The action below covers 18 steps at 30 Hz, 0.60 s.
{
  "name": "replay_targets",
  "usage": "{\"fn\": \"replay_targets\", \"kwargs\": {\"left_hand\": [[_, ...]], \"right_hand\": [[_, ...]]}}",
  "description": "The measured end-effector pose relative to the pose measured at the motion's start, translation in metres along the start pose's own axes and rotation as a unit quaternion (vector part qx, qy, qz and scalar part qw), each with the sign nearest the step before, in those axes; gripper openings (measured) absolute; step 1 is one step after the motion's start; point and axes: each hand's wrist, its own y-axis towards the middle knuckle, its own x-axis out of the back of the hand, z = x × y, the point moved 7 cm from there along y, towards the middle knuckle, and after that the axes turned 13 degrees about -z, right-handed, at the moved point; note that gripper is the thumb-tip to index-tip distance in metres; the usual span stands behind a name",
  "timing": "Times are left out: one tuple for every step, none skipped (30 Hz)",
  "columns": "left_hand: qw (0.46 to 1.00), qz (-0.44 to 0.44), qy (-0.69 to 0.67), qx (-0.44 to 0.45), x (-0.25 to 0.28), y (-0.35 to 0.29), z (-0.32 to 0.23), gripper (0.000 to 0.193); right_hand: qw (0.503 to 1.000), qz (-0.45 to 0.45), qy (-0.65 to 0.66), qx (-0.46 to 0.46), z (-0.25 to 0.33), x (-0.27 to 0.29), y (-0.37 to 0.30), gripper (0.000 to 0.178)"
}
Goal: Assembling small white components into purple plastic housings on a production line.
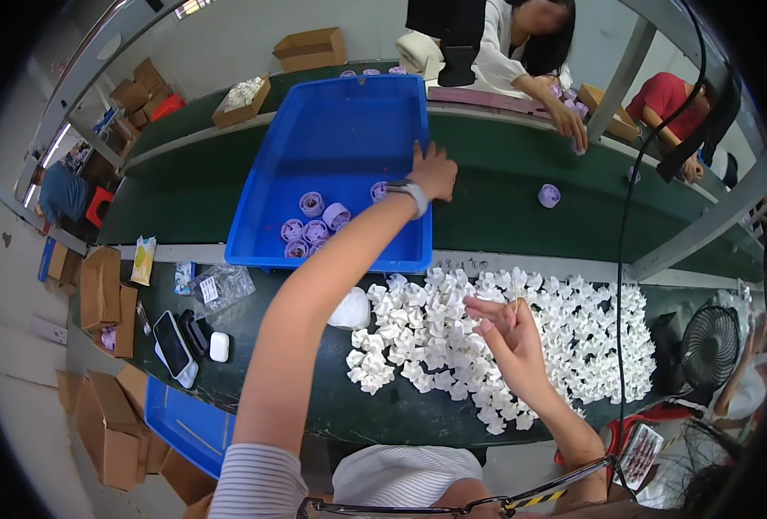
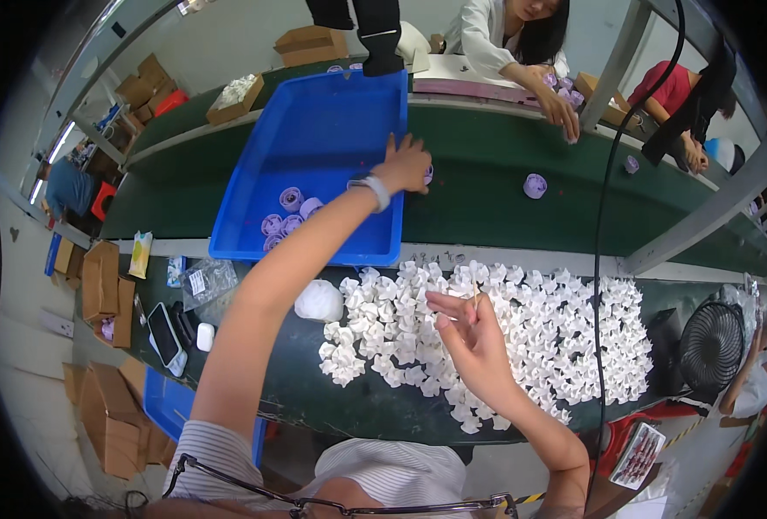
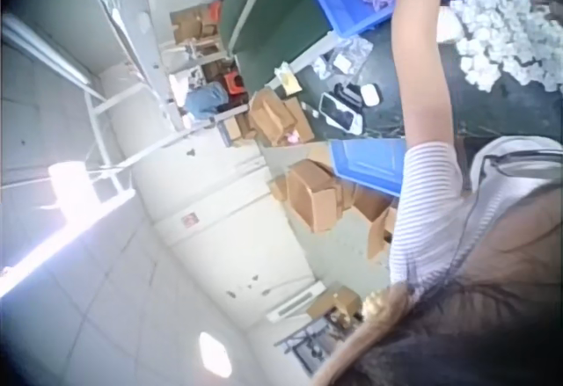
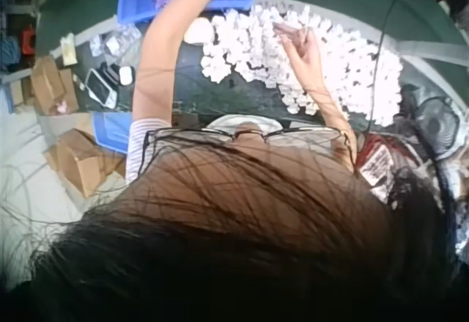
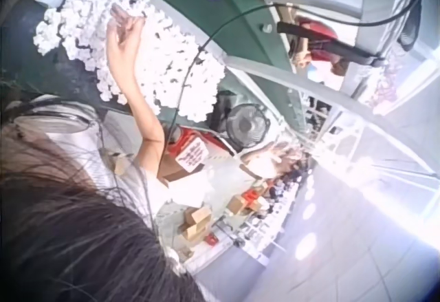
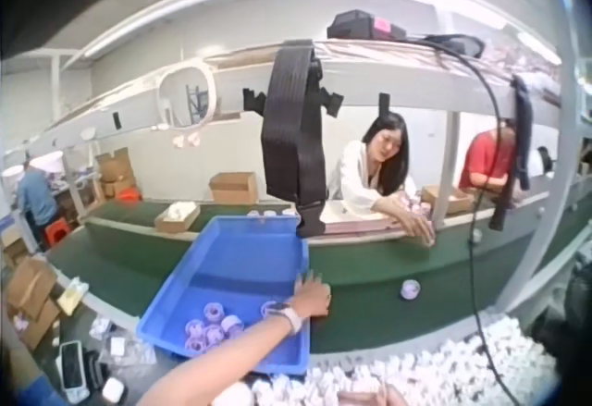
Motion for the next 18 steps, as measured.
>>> {"fn": "replay_targets", "kwargs": {"left_hand": [[0.998, -0.023, -0.052, 0.013, 0.005, -0.002, 0.008, 0.048], [0.998, -0.023, -0.05, 0.013, 0.007, 0.001, 0.026, 0.048], [0.994, -0.022, -0.1, 0.047, 0.008, 0.005, 0.058, 0.058], [0.985, -0.019, -0.15, 0.079, 0.008, 0.002, 0.084, 0.069], [0.985, -0.014, -0.153, 0.074, 0.015, -0.004, 0.087, 0.069], [0.989, 0.089, -0.097, 0.063, 0.021, -0.015, 0.082, 0.074], [0.98, 0.187, -0.035, 0.055, 0.022, -0.031, 0.08, 0.08], [0.98, 0.187, -0.033, 0.058, 0.022, -0.042, 0.08, 0.08], [0.98, 0.174, -0.049, 0.08, 0.016, -0.051, 0.08, 0.081], [0.98, 0.162, -0.065, 0.101, 0.01, -0.059, 0.08, 0.083], [0.986, 0.118, -0.087, 0.084, 0.008, -0.063, 0.074, 0.071], [0.986, 0.116, -0.085, 0.088, -0.001, -0.07, 0.083, 0.071], [0.988, 0.083, -0.114, 0.063, -0.005, -0.075, 0.09, 0.067], [0.987, 0.054, -0.149, 0.033, 0.002, -0.077, 0.084, 0.064], [0.987, 0.053, -0.151, 0.033, 0.005, -0.081, 0.084, 0.064], [0.98, -0.045, -0.184, 0.057, 0.022, -0.086, 0.088, 0.056], [0.963, -0.141, -0.217, 0.078, 0.046, -0.093, 0.086, 0.048], [0.944, -0.171, -0.267, 0.092, 0.069, -0.096, 0.074, 0.045]], "right_hand": [[1.0, -0.002, 0.003, -0.001, 0.001, 0.001, -0.001, 0.023], [1.0, 0.012, -0.003, -0.006, 0.004, 0.0, -0.004, 0.019], [0.999, 0.031, -0.007, -0.009, 0.005, -0.004, -0.006, 0.016], [0.999, 0.036, -0.002, -0.009, 0.004, -0.004, -0.006, 0.016], [0.998, 0.039, -0.039, -0.03, -0.004, 0.003, -0.005, 0.016], [0.995, 0.04, -0.075, -0.051, -0.011, 0.009, -0.005, 0.02], [0.997, 0.024, -0.045, -0.06, -0.008, 0.007, -0.006, 0.031], [0.997, 0.027, -0.043, -0.059, -0.007, 0.005, -0.007, 0.031], [0.996, 0.041, -0.023, -0.074, -0.009, 0.003, -0.007, 0.031], [0.995, 0.055, -0.004, -0.089, -0.011, 0.001, -0.008, 0.031], [0.995, 0.053, -0.005, -0.087, -0.012, 0.0, -0.007, 0.031], [0.994, 0.068, -0.006, -0.088, -0.012, -0.007, -0.007, 0.032], [0.993, 0.084, -0.006, -0.088, -0.012, -0.014, -0.009, 0.032], [0.993, 0.081, -0.008, -0.089, -0.014, -0.015, -0.008, 0.032], [0.992, 0.084, -0.025, -0.088, -0.016, -0.018, -0.008, 0.033], [0.991, 0.088, -0.042, -0.086, -0.016, -0.022, -0.009, 0.033], [0.991, 0.071, -0.056, -0.095, -0.016, -0.021, -0.01, 0.033], [0.992, 0.058, -0.058, -0.098, -0.016, -0.015, -0.01, 0.033]]}}
